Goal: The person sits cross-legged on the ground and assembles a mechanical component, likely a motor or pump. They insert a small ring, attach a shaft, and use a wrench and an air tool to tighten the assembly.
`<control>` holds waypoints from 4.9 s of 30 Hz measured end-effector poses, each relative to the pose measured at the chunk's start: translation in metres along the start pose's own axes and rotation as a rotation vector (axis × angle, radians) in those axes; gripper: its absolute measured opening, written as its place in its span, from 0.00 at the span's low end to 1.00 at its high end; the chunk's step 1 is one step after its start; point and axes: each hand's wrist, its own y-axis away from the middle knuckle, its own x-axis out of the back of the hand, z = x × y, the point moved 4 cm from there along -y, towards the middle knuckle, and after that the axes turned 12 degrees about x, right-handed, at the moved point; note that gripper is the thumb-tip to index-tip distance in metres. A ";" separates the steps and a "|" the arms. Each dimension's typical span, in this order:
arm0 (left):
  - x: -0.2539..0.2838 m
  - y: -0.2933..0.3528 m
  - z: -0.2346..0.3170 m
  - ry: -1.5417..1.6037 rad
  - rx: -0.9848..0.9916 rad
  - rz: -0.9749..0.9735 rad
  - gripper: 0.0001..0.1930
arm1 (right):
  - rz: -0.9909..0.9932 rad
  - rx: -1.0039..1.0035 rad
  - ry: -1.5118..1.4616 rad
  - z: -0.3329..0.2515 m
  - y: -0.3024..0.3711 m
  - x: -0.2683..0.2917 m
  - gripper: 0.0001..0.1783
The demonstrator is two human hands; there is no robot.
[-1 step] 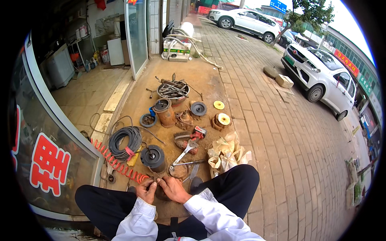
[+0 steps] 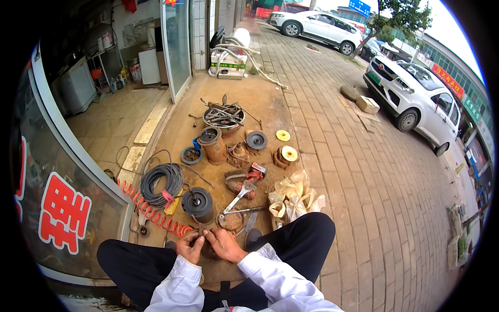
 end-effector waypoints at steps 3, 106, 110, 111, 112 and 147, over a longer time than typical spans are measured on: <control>-0.002 0.001 -0.003 0.025 0.016 -0.043 0.09 | 0.031 -0.085 -0.267 0.012 0.003 -0.006 0.24; -0.006 0.003 0.014 0.016 -0.019 -0.042 0.12 | -0.001 -0.412 -0.784 0.007 0.001 -0.006 0.25; -0.002 0.002 0.017 0.373 0.204 -0.091 0.11 | 0.024 -0.441 -1.067 -0.001 0.000 -0.006 0.20; 0.000 0.002 0.015 0.450 0.226 -0.094 0.11 | -0.029 -0.399 -1.147 -0.003 -0.001 -0.005 0.15; 0.002 0.002 0.013 0.527 0.247 -0.097 0.11 | -0.025 -0.376 -1.161 -0.004 -0.002 -0.006 0.14; 0.049 -0.034 -0.039 0.705 0.522 0.690 0.05 | 0.187 -0.396 -0.679 0.017 -0.006 0.004 0.16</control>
